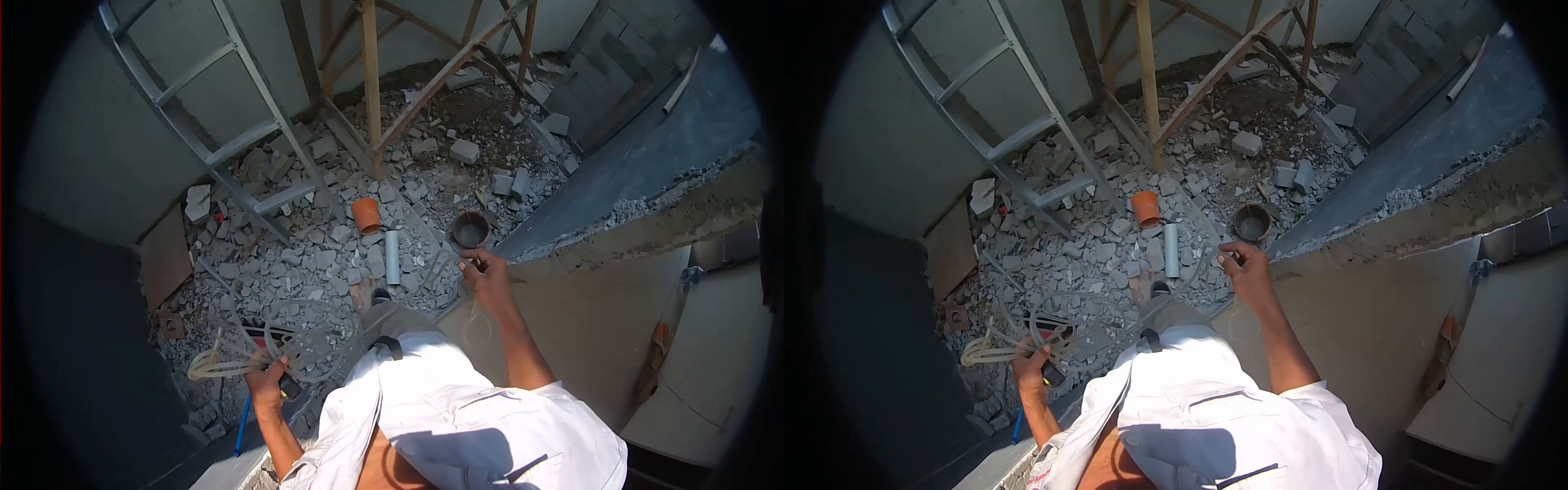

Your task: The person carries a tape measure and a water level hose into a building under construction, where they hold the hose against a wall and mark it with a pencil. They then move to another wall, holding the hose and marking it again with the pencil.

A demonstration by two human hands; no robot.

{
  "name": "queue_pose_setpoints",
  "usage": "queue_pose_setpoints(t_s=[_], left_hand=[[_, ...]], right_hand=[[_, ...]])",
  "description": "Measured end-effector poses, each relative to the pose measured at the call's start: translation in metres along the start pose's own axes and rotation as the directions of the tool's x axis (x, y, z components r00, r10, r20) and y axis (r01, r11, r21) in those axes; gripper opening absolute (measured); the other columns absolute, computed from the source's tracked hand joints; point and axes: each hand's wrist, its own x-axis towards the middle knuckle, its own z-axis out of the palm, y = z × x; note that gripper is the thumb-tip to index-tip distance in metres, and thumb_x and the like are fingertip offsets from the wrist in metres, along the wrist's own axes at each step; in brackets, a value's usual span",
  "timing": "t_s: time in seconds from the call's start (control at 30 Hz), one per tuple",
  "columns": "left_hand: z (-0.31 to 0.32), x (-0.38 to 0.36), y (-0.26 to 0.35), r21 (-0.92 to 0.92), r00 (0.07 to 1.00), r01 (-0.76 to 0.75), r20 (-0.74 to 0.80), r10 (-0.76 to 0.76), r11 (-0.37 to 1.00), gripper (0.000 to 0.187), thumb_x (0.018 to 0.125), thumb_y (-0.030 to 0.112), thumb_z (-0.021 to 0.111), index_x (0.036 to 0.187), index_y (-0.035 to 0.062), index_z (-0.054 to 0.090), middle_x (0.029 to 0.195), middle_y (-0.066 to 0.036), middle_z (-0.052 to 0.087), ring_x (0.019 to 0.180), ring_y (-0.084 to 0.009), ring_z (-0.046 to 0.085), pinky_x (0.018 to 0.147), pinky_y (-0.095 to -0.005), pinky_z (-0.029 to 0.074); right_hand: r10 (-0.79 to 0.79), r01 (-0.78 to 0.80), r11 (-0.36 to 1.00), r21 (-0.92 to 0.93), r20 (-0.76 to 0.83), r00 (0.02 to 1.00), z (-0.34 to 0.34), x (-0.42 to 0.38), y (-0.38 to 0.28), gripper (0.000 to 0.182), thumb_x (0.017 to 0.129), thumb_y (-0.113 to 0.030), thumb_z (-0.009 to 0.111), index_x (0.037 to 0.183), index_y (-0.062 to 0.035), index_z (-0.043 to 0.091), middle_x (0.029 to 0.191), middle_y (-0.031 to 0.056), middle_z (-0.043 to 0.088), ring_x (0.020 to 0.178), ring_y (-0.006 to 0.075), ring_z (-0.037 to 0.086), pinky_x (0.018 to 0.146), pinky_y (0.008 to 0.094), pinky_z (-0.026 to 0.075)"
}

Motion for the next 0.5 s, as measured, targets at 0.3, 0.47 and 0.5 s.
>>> queue_pose_setpoints(t_s=[0.3, 0.47, 0.5], left_hand=[[0.036, 0.111, 0.031, -0.002, 0.993, -0.034, 0.113, 0.034, 0.999, 0.023, 0.079, -0.006, 0.072, 0.099, 0.0001, 0.062, 0.088, -0.004, 0.063, 0.076, -0.015, 0.06, 0.075, -0.0308, 0.048], [0.062, 0.154, 0.038, 0.047, 0.976, -0.081, 0.206, 0.069, 0.996, 0.021, 0.078, -0.006, 0.073, 0.094, 0.0002, 0.061, 0.085, -0.004, 0.062, 0.075, -0.0147, 0.059, 0.072, -0.031, 0.048], [0.071, 0.162, 0.044, 0.059, 0.966, -0.088, 0.25, 0.071, 0.994, 0.021, 0.077, -0.005, 0.073, 0.094, 0.0002, 0.061, 0.085, -0.004, 0.062, 0.075, -0.0146, 0.058, 0.071, -0.031, 0.048]], right_hand=[[-0.003, -0.02, 0.979, -0.203, -0.112, 0.994, 0.003, 0.048, -0.05, 0.027, 0.09, -0.015, 0.076, 0.113, -0.0017, 0.074, 0.081, 0.011, 0.072, 0.069, 0.0175, 0.064, 0.067, 0.0344, 0.051], [-0.07, 0.013, 0.954, -0.299, -0.183, 0.981, -0.006, 0.041, -0.062, 0.029, 0.089, -0.021, 0.076, 0.114, -0.0054, 0.075, 0.094, 0.0157, 0.075, 0.083, 0.0266, 0.07, 0.078, 0.0386, 0.054], [-0.051, -0.013, 0.953, -0.302, -0.202, 0.978, -0.007, 0.037, -0.063, 0.029, 0.089, -0.021, 0.077, 0.114, -0.0054, 0.075, 0.095, 0.016, 0.075, 0.085, 0.0269, 0.071, 0.079, 0.0387, 0.054]])
